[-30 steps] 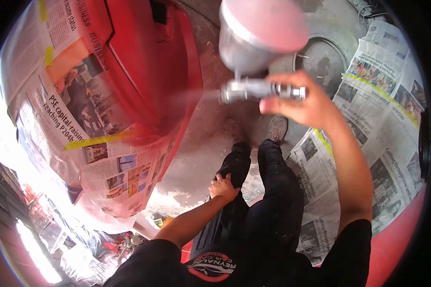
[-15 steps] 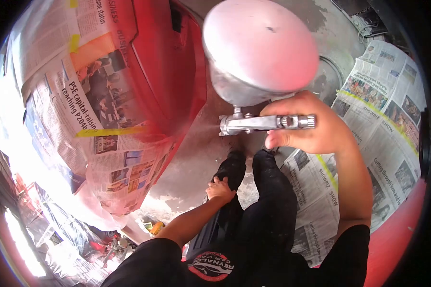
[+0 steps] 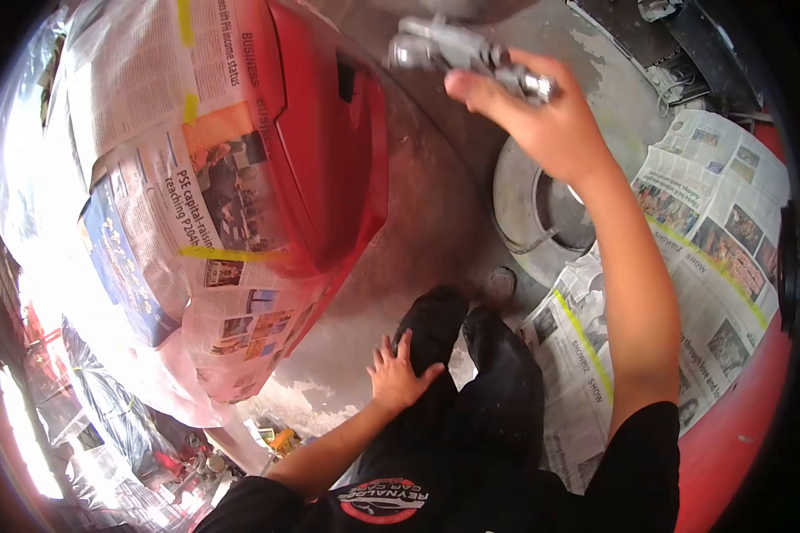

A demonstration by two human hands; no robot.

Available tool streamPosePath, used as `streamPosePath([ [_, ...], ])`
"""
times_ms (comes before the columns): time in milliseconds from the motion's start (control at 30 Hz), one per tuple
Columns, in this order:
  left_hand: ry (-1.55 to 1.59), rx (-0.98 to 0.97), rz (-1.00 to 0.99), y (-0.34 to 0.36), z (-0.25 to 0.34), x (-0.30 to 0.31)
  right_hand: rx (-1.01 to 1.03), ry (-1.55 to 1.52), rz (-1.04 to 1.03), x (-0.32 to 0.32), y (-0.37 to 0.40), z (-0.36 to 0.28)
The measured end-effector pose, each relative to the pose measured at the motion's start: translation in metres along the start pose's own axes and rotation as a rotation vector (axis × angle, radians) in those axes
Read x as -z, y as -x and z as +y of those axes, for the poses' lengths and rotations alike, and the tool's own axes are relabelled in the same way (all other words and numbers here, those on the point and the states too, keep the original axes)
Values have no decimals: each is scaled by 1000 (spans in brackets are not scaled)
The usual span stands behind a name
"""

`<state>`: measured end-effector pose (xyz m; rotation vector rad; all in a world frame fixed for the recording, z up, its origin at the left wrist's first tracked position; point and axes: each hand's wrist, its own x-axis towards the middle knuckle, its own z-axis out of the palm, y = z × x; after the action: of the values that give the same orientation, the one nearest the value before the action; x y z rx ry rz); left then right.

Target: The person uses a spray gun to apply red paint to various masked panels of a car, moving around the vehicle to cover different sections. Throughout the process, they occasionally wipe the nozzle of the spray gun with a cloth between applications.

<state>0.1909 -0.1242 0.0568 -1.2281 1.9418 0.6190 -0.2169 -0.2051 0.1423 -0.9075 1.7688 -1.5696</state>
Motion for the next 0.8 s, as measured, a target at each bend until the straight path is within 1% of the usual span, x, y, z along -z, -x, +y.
streamPosePath([
  [100,-52,64,-351,0,17,-12,-214,-58,-287,16,14,10],
  [133,-158,44,-420,-9,25,-18,-269,-64,-342,19,15,2],
  [200,-233,70,-454,-37,36,-30,-279,67,-390,18,6,11],
  [233,-266,80,-471,-49,42,-27,-281,58,-396,16,-3,17],
  [267,-267,99,-464,-60,44,-22,-283,48,-403,13,-12,21],
  [300,-250,86,-458,-69,44,-16,-282,-66,-354,9,-21,23],
  [367,-222,81,-448,-77,40,0,-241,-2,-345,8,-57,9],
  [433,-246,83,-431,-86,41,15,-177,-57,-190,3,-87,6],
  [467,-249,75,-424,-91,40,18,-137,-30,-87,0,-100,11],
  [500,-250,66,-421,-94,40,21,-47,-46,42,-8,-108,15],
  [567,-300,28,-391,-98,44,32,-55,-51,109,-6,-115,20],
  [667,-320,-8,-366,-105,45,40,-68,107,72,6,-96,47],
  [733,-320,-17,-371,-109,47,43,-257,-94,-178,24,-67,45],
  [767,-321,-17,-382,-110,49,47,-246,-84,-105,23,-47,56],
  [800,-321,-16,-392,-112,51,49,-229,-17,-156,29,-35,57],
])
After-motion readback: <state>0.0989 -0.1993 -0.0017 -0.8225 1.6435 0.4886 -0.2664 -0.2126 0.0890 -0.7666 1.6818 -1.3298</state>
